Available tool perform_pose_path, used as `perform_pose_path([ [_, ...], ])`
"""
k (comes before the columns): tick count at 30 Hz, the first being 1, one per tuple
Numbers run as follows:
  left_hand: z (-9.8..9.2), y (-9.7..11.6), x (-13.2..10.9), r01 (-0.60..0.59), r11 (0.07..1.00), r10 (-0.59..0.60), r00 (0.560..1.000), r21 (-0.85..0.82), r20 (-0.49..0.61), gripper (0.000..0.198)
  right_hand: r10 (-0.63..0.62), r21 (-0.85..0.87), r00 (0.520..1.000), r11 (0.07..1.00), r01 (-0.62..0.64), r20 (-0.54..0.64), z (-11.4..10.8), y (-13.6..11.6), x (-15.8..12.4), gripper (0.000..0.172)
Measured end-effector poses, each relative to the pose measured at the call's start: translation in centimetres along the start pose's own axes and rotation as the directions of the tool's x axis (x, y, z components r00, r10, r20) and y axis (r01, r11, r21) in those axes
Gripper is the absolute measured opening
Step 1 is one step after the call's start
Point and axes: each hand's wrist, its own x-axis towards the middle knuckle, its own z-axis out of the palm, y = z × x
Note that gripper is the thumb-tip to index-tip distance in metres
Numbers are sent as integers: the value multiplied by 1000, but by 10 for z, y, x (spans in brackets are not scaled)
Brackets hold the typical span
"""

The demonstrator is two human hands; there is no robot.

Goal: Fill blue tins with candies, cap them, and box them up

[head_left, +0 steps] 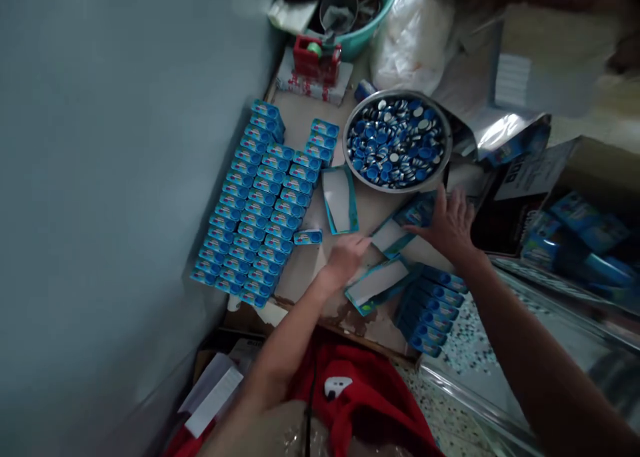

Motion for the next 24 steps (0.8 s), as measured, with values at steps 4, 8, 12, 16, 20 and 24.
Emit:
perform_pose_path([
  [4,-37,-25,-70,144,976,-129,987,163,-94,50,-243,86,961,963,255,-130,-28,-70,28,81],
  [8,-37,-41,-96,184,967,-157,975,174,-154,42,-484,194,873,863,466,55,-8,-172,113,94],
  [12,-30,-52,-119,198,968,-142,939,154,-313,42,-502,239,830,861,450,245,27,-233,179,99],
  [16,-21,-58,-156,268,956,-203,899,120,-387,40,-443,125,808,894,430,388,34,-249,199,90],
  [20,5,-51,-170,301,950,-261,909,80,-325,37,-443,-132,765,820,556,468,37,-251,209,126],
  [24,35,-32,-153,299,953,-283,934,47,-217,33,-509,-138,729,769,624,458,44,-256,215,119],
])
